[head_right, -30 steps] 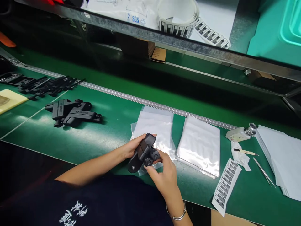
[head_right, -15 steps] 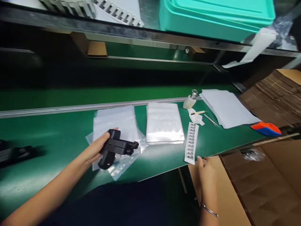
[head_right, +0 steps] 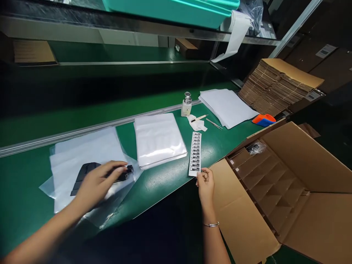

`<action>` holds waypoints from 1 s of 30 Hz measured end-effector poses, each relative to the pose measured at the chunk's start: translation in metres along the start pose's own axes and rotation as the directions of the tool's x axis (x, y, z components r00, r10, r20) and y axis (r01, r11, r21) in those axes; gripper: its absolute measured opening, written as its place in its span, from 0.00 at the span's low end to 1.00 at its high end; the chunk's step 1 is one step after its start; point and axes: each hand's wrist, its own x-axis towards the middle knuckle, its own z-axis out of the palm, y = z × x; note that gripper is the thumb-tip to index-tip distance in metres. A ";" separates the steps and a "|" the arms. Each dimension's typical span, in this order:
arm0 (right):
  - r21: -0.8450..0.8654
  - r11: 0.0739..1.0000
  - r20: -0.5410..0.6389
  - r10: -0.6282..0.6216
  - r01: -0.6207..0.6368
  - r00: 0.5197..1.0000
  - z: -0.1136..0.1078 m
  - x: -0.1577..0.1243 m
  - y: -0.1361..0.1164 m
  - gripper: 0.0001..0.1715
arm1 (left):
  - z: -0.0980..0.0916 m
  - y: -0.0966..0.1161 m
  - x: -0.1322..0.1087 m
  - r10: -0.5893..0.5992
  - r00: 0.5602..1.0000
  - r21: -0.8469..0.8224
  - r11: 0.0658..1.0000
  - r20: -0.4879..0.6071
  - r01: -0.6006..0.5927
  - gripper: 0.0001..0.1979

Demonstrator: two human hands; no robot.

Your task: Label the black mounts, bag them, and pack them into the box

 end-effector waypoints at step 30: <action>-0.162 0.953 0.126 -0.237 0.255 0.963 0.011 -0.012 -0.003 0.21 | 0.135 0.034 0.006 0.213 0.794 -0.341 0.940 0.570 -0.007 0.46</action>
